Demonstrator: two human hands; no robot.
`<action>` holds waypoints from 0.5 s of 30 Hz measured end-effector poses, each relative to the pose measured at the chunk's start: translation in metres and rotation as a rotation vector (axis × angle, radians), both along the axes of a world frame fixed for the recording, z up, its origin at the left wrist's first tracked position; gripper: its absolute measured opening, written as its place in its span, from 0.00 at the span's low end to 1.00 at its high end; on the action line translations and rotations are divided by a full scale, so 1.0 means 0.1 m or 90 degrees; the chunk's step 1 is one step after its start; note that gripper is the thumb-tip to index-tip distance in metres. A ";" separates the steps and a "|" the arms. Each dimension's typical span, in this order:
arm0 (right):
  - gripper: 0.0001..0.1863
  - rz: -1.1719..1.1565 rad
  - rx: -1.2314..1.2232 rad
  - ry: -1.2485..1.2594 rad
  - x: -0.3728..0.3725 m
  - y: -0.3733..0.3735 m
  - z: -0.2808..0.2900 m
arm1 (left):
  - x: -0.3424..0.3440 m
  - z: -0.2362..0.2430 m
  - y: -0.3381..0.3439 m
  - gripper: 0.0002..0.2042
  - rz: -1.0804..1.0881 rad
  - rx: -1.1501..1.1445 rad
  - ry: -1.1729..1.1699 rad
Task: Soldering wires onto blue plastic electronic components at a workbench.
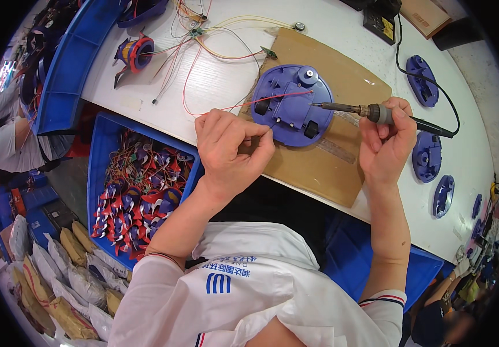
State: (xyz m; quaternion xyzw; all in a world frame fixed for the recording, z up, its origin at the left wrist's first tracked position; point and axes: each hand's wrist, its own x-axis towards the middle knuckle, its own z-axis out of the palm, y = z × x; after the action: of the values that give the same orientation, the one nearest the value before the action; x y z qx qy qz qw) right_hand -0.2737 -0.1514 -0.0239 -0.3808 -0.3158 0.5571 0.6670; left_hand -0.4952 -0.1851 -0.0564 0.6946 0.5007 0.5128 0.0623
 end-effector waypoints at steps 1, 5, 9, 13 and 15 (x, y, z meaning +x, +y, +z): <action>0.08 -0.001 -0.001 0.004 0.00 0.00 0.00 | 0.00 0.00 -0.01 0.09 0.001 -0.001 0.000; 0.08 -0.004 0.005 0.008 0.03 0.01 0.04 | -0.01 0.02 -0.01 0.09 -0.003 0.002 0.004; 0.08 -0.015 0.008 0.028 0.08 0.03 0.08 | -0.02 0.12 -0.06 0.10 0.005 0.020 0.002; 0.09 -0.029 0.009 0.051 0.12 0.05 0.10 | -0.08 0.28 -0.04 0.18 -0.027 0.049 0.051; 0.09 -0.030 0.011 0.062 0.15 0.07 0.13 | 0.04 0.51 0.07 0.24 -0.034 0.001 0.108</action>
State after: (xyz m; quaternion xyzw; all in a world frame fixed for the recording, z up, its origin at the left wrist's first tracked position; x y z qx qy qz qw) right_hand -0.2592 -0.1441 -0.0111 -0.3547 -0.2785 0.5567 0.6976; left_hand -0.4912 -0.1783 -0.0053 0.7485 0.4850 0.4511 0.0325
